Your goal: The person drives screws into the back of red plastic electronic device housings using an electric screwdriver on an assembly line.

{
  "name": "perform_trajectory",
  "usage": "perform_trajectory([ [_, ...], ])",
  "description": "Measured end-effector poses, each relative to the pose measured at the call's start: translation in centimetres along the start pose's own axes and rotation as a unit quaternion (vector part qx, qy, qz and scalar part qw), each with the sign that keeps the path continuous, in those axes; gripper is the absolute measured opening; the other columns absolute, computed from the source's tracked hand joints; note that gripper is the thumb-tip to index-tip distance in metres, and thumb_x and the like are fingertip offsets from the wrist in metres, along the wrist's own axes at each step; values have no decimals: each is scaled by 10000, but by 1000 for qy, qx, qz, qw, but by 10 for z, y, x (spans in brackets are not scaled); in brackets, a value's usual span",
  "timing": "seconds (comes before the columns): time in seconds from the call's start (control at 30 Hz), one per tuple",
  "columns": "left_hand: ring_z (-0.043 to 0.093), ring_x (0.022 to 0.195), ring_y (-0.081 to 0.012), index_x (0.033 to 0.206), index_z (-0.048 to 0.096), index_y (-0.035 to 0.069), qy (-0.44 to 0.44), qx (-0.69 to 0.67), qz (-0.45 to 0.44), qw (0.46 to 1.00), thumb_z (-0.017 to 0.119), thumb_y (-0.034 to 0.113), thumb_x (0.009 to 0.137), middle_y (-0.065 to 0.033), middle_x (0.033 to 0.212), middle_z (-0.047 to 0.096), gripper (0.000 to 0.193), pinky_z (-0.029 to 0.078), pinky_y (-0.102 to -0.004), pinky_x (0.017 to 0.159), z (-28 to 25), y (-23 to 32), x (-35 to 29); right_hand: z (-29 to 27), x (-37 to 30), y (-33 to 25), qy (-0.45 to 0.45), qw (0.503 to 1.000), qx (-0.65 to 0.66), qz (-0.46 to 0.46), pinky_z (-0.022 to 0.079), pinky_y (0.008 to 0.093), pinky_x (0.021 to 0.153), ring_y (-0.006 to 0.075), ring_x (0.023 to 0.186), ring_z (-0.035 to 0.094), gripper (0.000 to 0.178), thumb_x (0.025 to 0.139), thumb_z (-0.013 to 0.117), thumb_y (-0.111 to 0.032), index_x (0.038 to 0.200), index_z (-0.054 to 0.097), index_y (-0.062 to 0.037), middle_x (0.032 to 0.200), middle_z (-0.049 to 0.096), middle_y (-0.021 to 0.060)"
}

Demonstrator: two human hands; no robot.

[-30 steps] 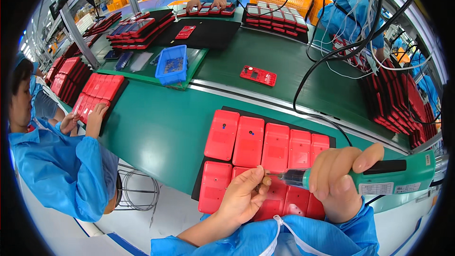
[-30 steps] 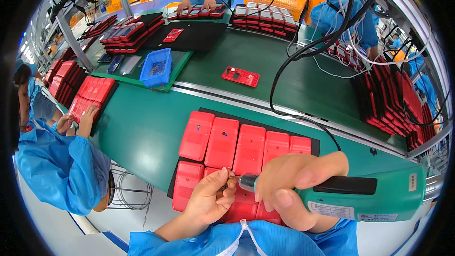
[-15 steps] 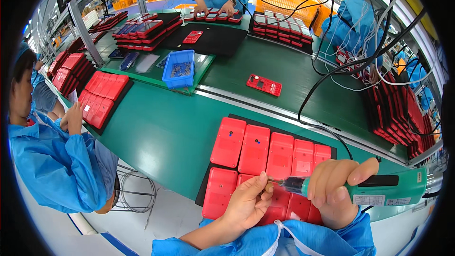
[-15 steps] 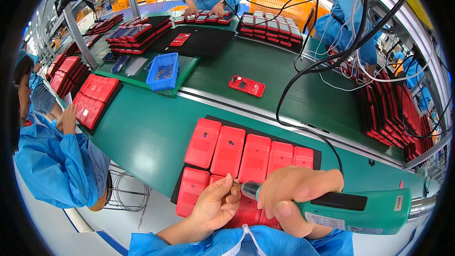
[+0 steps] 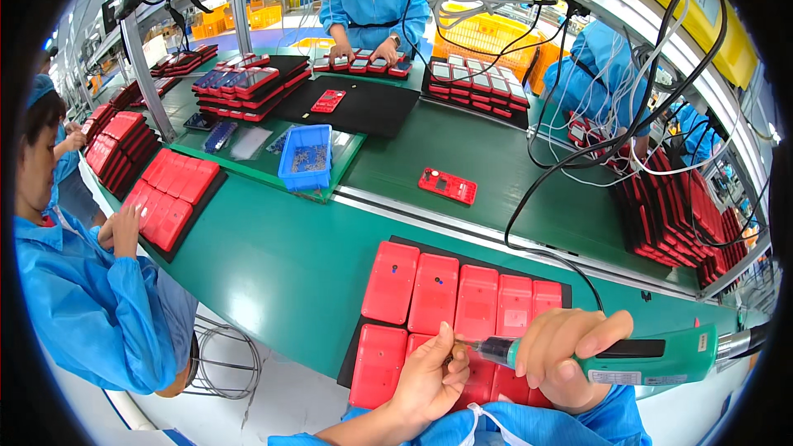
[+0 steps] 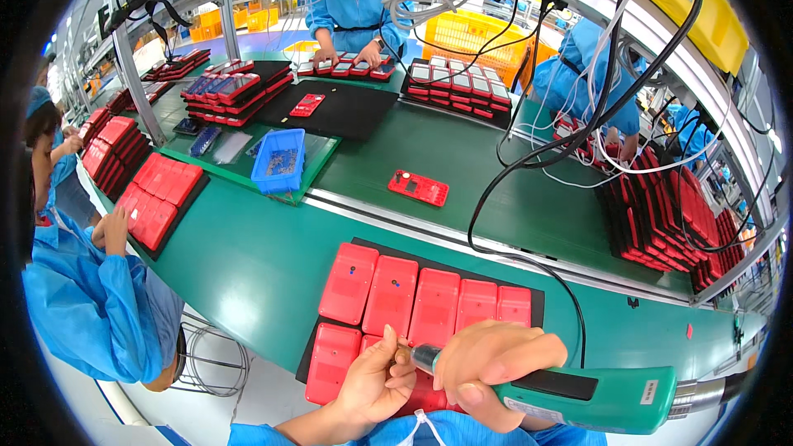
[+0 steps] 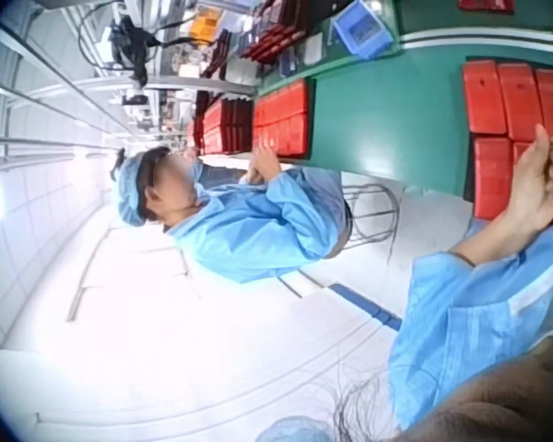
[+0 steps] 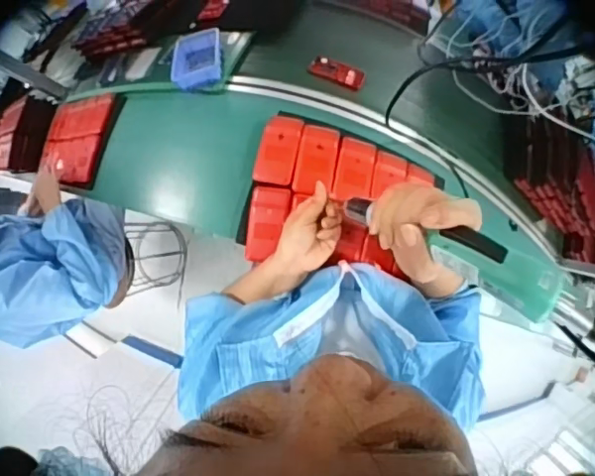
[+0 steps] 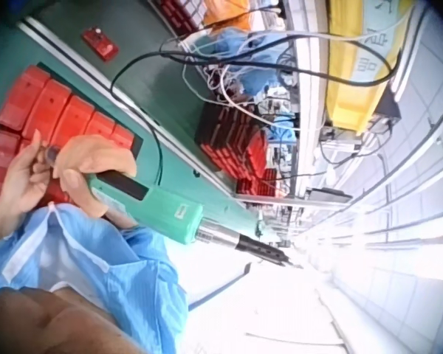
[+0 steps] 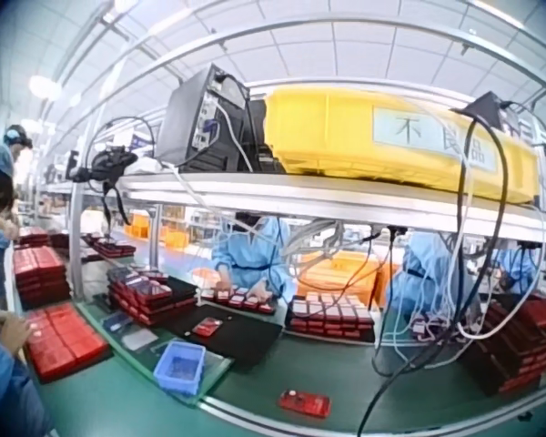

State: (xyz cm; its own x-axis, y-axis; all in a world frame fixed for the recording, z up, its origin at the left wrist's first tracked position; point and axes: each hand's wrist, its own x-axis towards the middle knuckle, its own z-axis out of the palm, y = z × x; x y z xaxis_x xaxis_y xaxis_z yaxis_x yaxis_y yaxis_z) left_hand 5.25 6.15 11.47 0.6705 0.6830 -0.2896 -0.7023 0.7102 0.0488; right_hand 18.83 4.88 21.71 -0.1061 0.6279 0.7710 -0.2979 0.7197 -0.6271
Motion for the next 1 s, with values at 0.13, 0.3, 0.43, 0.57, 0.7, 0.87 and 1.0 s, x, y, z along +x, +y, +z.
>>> perform_trajectory([
  [0.13,383,510,-70,825,546,49,2,-1,-5,1000,414,300,897,-23,635,492,292,305,-172,423,-1,-2,-2,3,1,-3,-23,999,-47,-1,467,325,415,158,418,505,263,747,554,22,907,370,-77,543,482,53],
  [0.3,397,526,-71,844,548,35,-25,-50,-20,998,433,282,890,-27,659,511,277,313,-168,431,-9,-6,-1,12,4,-5,-26,997,-72,-6,444,301,370,153,382,488,244,794,559,-52,887,339,-103,519,468,35],
  [0.43,421,587,-78,933,539,6,-45,-78,-2,996,428,283,892,-42,735,521,301,325,-163,448,-10,-8,-4,7,2,-2,2,997,-74,17,434,290,363,151,367,474,239,800,563,-81,883,341,-115,511,461,30],
  [0.57,508,783,-144,1134,424,-75,11,28,49,998,397,150,901,-92,954,540,325,431,-227,633,-13,5,-14,8,8,15,78,992,-99,9,377,272,355,128,364,407,269,796,579,-109,890,328,-128,517,410,9],
  [0.7,527,744,-152,1127,439,-51,14,74,74,994,406,117,891,-129,962,554,292,425,-217,605,-18,19,-31,-5,14,39,35,991,-112,57,406,288,439,128,434,436,236,794,519,-14,916,333,-95,601,430,44],
  [0.87,537,672,-159,1073,467,-24,5,72,105,992,414,122,889,-156,915,572,241,394,-207,527,-20,26,-34,-9,11,61,50,991,-83,93,482,294,515,132,487,519,225,770,486,73,928,367,-35,589,505,85],
  [1.0,481,531,-155,936,519,12,35,73,102,991,388,217,909,-137,726,566,244,348,-219,446,-22,25,-38,-9,9,69,52,989,-92,106,483,290,512,123,479,515,217,774,491,64,932,380,-37,582,502,74],
])
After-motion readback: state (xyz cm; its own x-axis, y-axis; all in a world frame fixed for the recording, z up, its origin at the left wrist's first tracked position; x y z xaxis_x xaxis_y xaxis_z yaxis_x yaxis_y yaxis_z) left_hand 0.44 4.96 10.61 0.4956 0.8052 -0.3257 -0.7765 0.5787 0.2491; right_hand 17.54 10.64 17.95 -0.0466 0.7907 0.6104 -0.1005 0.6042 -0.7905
